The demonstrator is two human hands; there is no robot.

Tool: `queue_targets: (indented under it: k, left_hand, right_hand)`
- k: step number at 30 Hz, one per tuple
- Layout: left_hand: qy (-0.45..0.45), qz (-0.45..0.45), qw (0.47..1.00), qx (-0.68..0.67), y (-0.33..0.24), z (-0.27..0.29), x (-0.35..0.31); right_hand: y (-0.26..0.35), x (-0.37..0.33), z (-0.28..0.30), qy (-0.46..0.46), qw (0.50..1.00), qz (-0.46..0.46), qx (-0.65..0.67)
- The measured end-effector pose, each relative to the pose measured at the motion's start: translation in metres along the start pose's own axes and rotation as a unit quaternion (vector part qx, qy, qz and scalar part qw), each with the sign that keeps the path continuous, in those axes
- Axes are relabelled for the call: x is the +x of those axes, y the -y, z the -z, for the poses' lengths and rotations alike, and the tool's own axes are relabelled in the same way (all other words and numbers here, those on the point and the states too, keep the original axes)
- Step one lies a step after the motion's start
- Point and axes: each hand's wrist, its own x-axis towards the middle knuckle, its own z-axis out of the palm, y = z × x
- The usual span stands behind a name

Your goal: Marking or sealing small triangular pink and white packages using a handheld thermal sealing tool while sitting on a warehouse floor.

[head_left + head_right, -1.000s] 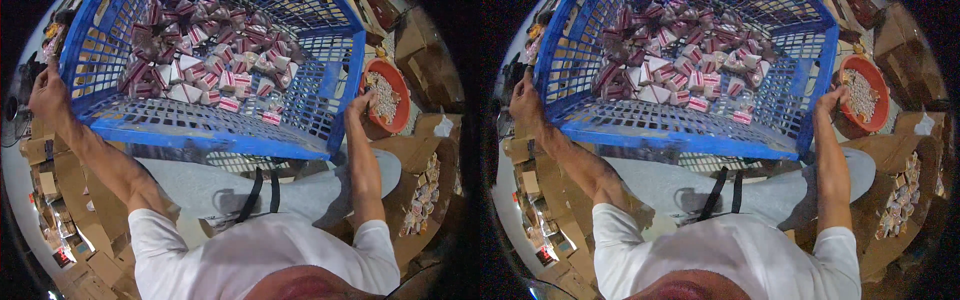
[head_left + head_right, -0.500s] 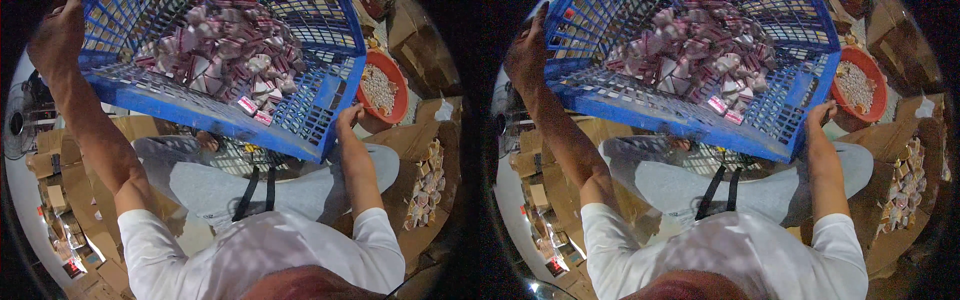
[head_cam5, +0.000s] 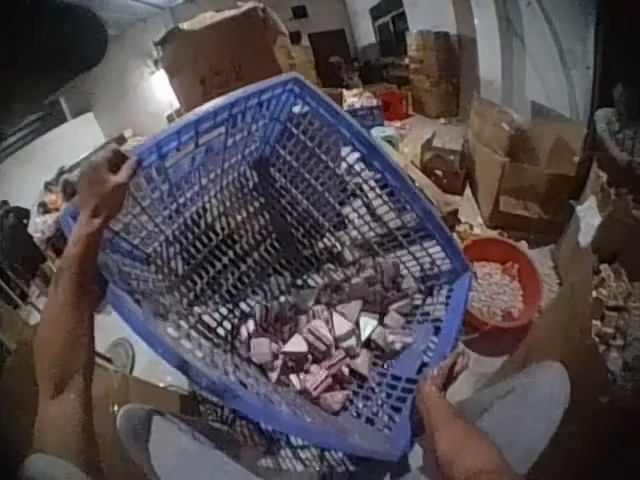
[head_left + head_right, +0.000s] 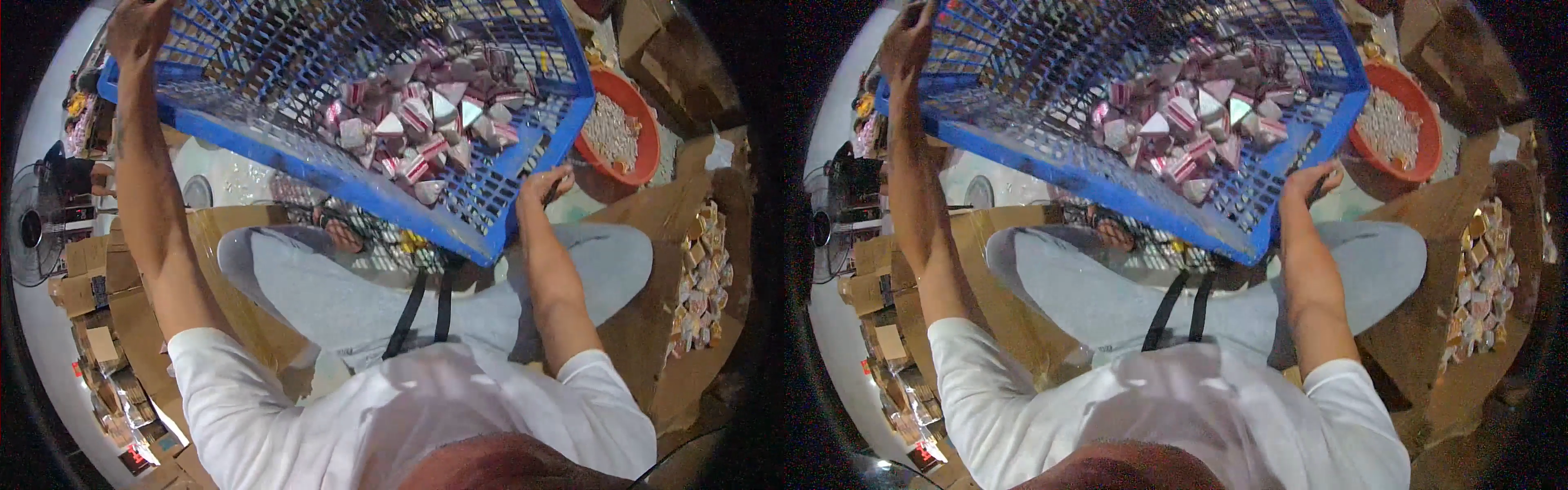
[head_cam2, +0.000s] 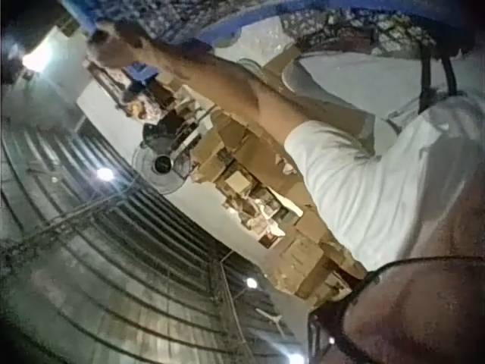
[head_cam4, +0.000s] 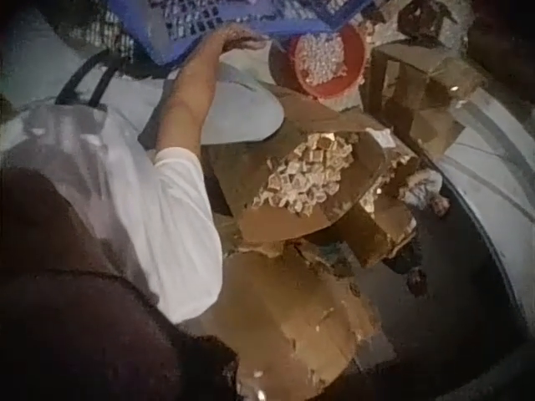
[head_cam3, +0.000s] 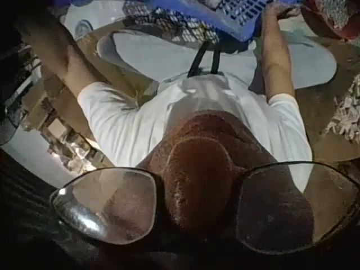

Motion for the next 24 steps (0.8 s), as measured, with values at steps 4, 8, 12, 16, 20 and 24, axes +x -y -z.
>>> queue_targets:
  k: [4,8,12,16,20,24]
  left_hand:
    - [-0.099,-0.192,0.964,0.157,-0.007,0.017,-0.028]
    - [-0.184,0.038,0.976,0.107,-0.052,0.053,-0.131]
    - [-0.046,0.177,0.955,-0.233,-0.073,0.010,-0.242]
    - [0.160,0.232,0.948,-0.145,-0.079,0.015,-0.244]
    - [0.058,0.329,0.891,-0.307,-0.087,0.035,-0.229]
    - [-0.122,0.474,0.700,-0.521,-0.089,-0.001,-0.213]
  right_hand:
    - [0.045,0.002,0.014,0.016,0.992,-0.126,-0.018]
    - [0.043,0.000,0.012,0.013,0.991,-0.134,0.023]
    - [0.065,-0.019,0.015,0.050,0.992,-0.112,0.007]
    - [0.051,-0.007,0.024,0.084,0.991,-0.100,-0.032]
    - [0.049,-0.043,0.020,0.069,0.996,-0.054,-0.024]
    - [-0.016,-0.027,0.021,0.025,0.999,-0.028,0.031]
